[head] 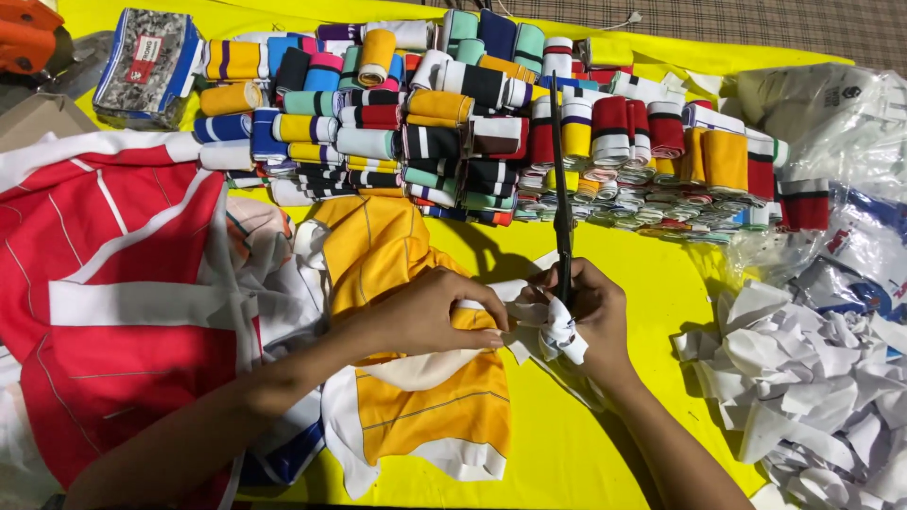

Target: Cutting a piece of yellow fabric with scissors after folding it

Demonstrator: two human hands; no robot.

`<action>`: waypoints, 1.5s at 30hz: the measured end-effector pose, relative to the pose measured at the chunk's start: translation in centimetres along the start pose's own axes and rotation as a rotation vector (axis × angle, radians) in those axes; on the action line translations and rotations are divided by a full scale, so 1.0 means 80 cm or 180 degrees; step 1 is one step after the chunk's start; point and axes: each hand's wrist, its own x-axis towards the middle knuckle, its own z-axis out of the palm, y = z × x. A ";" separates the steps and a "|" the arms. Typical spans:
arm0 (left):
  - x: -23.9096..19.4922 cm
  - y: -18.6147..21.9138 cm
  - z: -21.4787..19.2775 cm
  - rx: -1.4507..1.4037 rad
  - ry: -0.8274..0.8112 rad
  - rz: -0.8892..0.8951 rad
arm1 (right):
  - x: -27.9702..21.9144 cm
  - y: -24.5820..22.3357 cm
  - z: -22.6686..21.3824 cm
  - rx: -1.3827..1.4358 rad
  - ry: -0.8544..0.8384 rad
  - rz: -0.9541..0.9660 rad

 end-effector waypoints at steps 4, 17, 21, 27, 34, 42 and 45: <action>0.000 -0.004 0.004 0.0053 0.0165 -0.0093 | 0.002 0.018 -0.007 -0.0049 0.0008 -0.0038; -0.012 0.021 -0.030 0.0169 0.0373 0.0110 | 0.006 -0.013 -0.011 0.0113 -0.0156 0.0025; -0.023 0.031 -0.053 0.0362 0.0411 -0.0020 | 0.001 0.001 -0.040 0.0163 -0.0470 0.0359; -0.017 0.006 -0.087 0.0205 0.0300 0.0161 | 0.001 -0.023 -0.077 -0.0678 -0.1535 0.1054; -0.017 -0.010 -0.109 0.0646 0.0190 -0.0048 | -0.002 -0.021 -0.115 0.0916 -0.2471 0.1309; -0.014 -0.028 -0.112 0.0500 0.0181 -0.0008 | 0.005 0.021 -0.170 -0.0524 -0.2772 0.2458; -0.013 -0.025 -0.102 0.0321 -0.0069 0.0254 | 0.018 0.004 -0.149 -0.0931 -0.3101 0.1406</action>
